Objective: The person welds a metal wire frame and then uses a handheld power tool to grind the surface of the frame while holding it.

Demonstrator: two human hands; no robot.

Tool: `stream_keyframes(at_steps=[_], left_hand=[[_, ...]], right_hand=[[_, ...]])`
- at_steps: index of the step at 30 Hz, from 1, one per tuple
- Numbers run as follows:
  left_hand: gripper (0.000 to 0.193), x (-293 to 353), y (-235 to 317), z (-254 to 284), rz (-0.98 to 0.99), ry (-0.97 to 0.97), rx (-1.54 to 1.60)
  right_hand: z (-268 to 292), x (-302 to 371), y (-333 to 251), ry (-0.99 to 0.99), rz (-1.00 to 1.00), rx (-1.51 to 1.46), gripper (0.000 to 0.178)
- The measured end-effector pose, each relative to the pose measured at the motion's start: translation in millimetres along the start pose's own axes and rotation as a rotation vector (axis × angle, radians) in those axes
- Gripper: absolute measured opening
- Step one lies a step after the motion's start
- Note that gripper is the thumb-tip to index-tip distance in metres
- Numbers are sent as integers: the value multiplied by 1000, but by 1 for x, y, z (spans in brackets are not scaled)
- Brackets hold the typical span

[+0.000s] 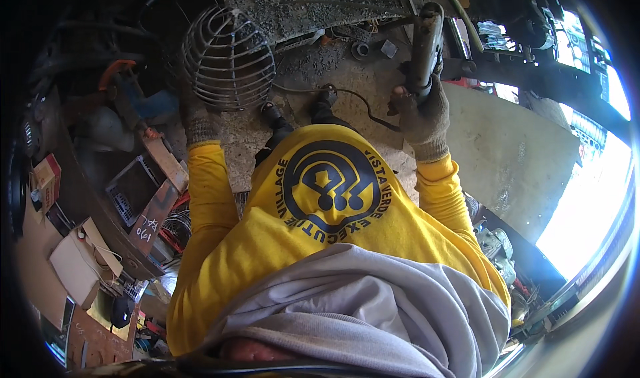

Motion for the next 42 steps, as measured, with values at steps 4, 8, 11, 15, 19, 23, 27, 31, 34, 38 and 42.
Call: stream_keyframes(at_steps=[4,8,11,15,19,23,27,31,34,38,42], left_hand=[[60,10,49,-32,-140,-260,53],[35,81,131,-59,-734,-49,-1306],[34,51,106,-17,-910,-25,-1092],[33,63,125,-56,-1451,88,-1530],[25,-7,101,-13,-1080,-30,-1047],[32,3,110,-46,-949,-73,-1217],[39,45,122,-77,-1189,163,-2106],[37,55,129,-50,-1393,336,-1618],[38,-8,103,-4,-462,-12,-269],[35,-8,100,36,-1030,340,-1271],[33,-2,106,23,-939,280,-1175]], right_hand=[[5,-3,5,-19,29,-8,40],[10,-2,9,-3,53,-37,42],[10,2,10,-17,62,-107,43],[15,4,16,-1,36,-120,42],[10,12,24,9,-3,-48,41],[16,19,27,32,-22,-15,39],[21,21,33,35,-11,16,37],[20,14,31,-10,25,29,38],[4,8,27,-33,19,-106,38],[-21,3,23,-132,-31,-137,38],[-24,-1,22,-140,-36,-43,39]])
Point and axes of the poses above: each hand's wrist, its own x-axis away from the middle knuckle, its own z-axis out of the back of the hand, y = z × x, the point moved 10 cm from there along -x, towards the middle knuckle, and after that the axes turned 11 degrees about -x, right-handed, at the moved point
